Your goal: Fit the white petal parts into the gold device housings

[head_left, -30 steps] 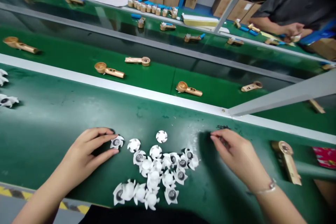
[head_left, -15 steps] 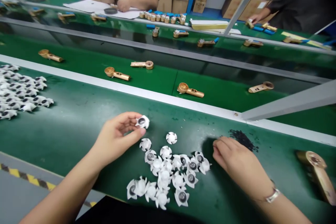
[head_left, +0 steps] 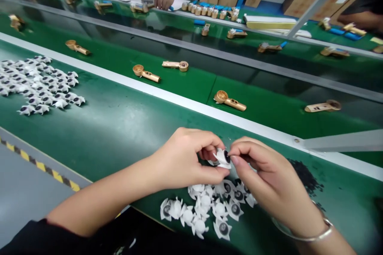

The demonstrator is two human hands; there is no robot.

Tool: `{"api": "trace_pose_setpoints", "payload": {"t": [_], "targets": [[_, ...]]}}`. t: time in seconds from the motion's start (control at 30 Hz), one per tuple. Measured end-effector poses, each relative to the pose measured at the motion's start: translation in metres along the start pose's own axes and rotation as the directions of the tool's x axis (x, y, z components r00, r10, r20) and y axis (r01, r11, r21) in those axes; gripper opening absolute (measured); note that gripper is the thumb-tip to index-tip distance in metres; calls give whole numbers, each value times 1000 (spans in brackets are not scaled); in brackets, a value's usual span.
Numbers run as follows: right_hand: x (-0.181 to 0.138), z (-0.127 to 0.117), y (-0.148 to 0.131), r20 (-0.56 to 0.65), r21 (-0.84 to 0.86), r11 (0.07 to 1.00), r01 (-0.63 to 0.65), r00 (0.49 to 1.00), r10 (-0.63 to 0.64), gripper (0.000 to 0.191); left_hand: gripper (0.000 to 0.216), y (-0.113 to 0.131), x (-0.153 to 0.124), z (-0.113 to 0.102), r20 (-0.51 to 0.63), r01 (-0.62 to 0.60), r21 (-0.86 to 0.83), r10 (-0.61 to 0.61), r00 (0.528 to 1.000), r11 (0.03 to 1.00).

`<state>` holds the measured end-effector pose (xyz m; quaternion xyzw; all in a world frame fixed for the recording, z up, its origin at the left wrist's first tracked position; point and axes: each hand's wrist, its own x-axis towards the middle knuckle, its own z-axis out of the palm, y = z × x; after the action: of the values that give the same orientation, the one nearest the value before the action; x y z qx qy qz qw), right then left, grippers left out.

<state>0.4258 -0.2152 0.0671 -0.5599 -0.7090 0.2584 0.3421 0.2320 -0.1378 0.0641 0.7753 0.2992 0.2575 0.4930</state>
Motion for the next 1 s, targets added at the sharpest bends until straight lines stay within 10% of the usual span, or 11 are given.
{"api": "trace_pose_setpoints", "payload": {"t": [0.77, 1.0], "targets": [[13, 20, 2, -66, -258, 965, 49, 996, -68, 11, 22, -30, 6, -9, -47, 20, -155, -27, 999, 988], [51, 6, 11, 51, -264, 839, 477, 875, -482, 37, 18, -32, 6, -18, -235, 52, -208, -102, 967, 977]]}}
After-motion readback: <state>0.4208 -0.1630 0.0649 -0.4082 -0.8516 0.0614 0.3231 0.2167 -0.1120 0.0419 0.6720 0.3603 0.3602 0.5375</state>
